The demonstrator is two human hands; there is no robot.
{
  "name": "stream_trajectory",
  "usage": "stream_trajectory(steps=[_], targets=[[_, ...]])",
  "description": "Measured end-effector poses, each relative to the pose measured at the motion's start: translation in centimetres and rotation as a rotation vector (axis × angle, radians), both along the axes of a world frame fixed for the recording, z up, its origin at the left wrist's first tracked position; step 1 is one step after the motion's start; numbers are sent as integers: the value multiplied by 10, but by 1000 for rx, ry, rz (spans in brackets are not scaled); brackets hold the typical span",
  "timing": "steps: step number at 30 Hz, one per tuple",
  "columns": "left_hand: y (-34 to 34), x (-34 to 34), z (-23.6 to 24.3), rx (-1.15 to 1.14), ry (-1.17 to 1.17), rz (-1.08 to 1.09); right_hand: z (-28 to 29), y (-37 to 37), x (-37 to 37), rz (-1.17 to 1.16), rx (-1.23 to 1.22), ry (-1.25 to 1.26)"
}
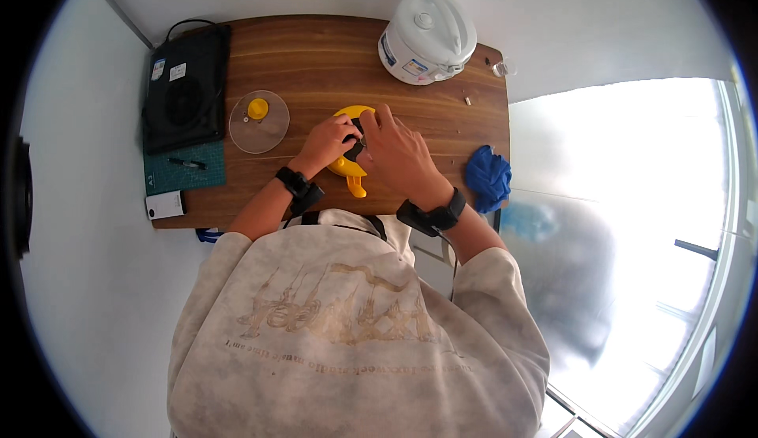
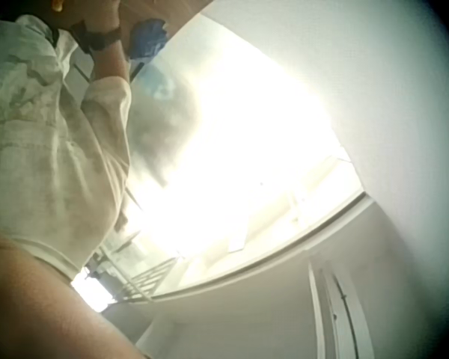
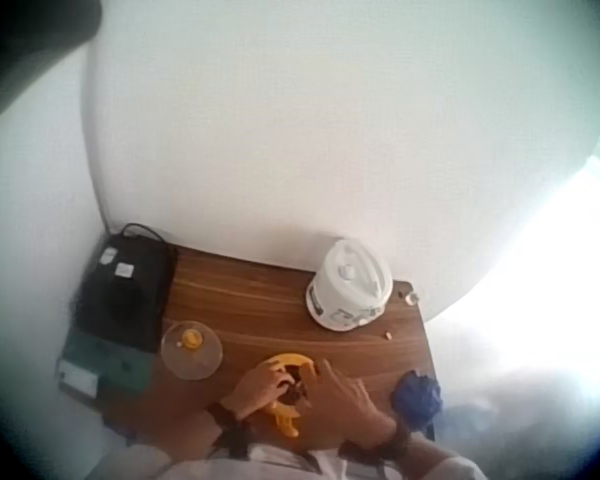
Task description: The person uses a screwdriver to remove screws from the bottom of a yellow electric kettle. They remove the base plate, inspect the interior, and then reattach the base plate, securing it with the screws.
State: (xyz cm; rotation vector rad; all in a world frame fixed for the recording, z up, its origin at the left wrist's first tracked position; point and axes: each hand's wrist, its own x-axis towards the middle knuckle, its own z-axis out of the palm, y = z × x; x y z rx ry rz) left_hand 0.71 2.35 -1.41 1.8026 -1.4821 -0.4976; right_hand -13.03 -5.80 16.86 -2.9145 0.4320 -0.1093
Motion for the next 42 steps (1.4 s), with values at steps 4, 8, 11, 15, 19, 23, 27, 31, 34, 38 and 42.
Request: stream_trajectory(steps=[4, 8, 11, 15, 19, 23, 27, 31, 34, 38, 42], targets=[[0, 2, -2, 29, 8, -17, -8, -10, -6, 169, 73, -91], [3, 10, 3, 67, 126, -61, 5, -6, -7, 128, 158, 86], [2, 11, 11, 152, 133, -94, -4, -10, -8, 148, 133, 150], [3, 11, 13, 165, 138, -92, -2, -13, -3, 58, 116, 204], [2, 11, 5, 136, 134, -108, -1, -18, 1, -59, 5, 291], [2, 12, -2, 115, 133, -107, 7, -19, 6, -145, 44, 344], [3, 12, 6, 143, 108, -109, 10, -17, 5, -96, 178, 131], [4, 10, 7, 145, 104, -99, 11, -27, 4, 30, 220, 93], [3, 11, 5, 132, 100, -106, 4, -35, 0, 30, 86, 110], [4, 12, 4, 131, 122, -114, 14, -27, 16, -143, -94, 482], [4, 11, 7, 153, 128, -109, 16, -15, 9, -104, -77, 383]])
